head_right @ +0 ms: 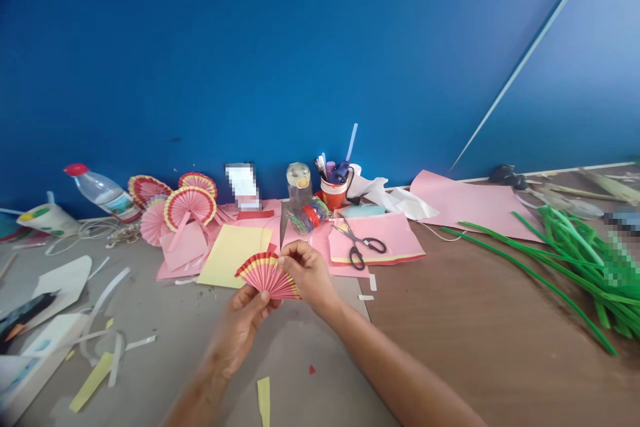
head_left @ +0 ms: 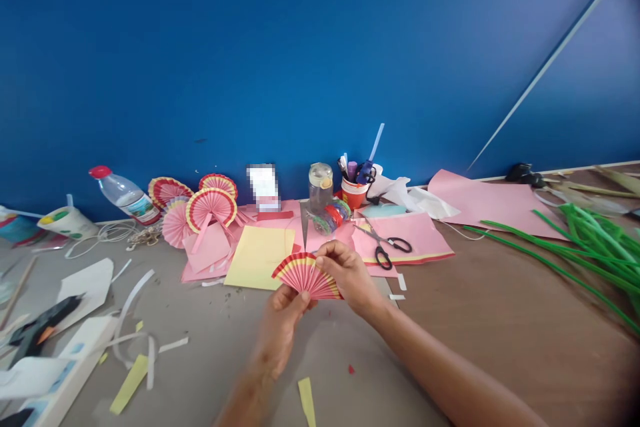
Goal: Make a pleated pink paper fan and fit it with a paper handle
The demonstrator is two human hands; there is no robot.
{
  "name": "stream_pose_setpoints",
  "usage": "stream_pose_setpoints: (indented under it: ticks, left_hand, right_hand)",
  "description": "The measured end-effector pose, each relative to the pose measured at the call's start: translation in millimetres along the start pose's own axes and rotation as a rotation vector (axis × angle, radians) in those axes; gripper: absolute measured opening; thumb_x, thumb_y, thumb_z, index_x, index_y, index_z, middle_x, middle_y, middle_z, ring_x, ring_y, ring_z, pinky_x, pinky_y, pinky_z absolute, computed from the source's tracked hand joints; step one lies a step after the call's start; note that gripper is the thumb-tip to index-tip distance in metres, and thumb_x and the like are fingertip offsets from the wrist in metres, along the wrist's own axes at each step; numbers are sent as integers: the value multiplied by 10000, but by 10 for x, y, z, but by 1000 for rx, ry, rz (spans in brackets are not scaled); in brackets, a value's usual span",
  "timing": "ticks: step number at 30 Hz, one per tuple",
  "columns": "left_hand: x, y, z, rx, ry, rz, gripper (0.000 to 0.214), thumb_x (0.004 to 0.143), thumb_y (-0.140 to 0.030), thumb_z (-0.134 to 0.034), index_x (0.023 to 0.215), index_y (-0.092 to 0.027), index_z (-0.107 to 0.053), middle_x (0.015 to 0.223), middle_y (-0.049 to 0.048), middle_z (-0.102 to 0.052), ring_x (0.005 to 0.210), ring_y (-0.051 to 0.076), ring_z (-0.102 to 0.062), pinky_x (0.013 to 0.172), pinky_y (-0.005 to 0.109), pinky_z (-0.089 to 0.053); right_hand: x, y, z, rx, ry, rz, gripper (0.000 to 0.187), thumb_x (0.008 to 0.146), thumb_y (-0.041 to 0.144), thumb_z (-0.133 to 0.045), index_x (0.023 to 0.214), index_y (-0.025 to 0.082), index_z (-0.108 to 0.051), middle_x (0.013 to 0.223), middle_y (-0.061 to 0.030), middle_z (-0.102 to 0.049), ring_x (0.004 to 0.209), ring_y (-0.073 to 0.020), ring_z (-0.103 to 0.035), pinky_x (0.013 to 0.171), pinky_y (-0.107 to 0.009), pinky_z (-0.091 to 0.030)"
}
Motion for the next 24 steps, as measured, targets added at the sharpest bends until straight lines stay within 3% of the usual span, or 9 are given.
stream_pose_setpoints:
  ticks: [8,12,14,18,24]
  left_hand:
    - [39,58,38,94,-116,-17,297,661,-384,-738,822,-152,-645,766,20,-661,709,134,-585,728,278,-458]
    - [69,74,103,140,-229,-55,291,675,-403,-716,790,-153,-624,701,4,-637,667,136,-581,699,277,-452]
    - [76,85,113,174,-231,-64,287,676,-406,-712,782,-154,-624,694,5,-640,672,146,-589,694,282,-456]
    - [57,82,69,220,-195,-63,264,681,-394,-704,781,-157,-642,707,14,-662,701,167,-612,703,289,-468]
    - [12,8,-48,184,-112,-67,267,660,-380,-710,785,-146,-687,706,44,-684,724,195,-634,718,302,-487]
  right_hand:
    - [66,-134,62,107,115,-48,193,703,333,-668,779,197,-554,742,14,-532,671,-114,-499,614,-232,-417]
    - [59,-105,69,200,237,-18,458,680,303,-705,1094,244,-515,1014,-32,-564,940,-156,-540,787,-268,-445]
    - [51,-112,45,148,238,-67,537,665,281,-721,1150,247,-493,1029,-37,-563,944,-158,-541,776,-274,-450]
    - [53,-138,1,-1,152,-119,366,666,280,-718,999,201,-588,944,-21,-585,771,-120,-540,647,-239,-437]
    - [90,-191,2,95,97,-108,286,583,296,-775,785,186,-607,705,33,-579,582,-83,-490,535,-216,-390]
Point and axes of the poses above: each hand's wrist, its own x-axis towards the middle knuckle, its own z-axis out of the back of the hand, y = z × x, the point moved 2 cm from there along x, towards the middle knuckle
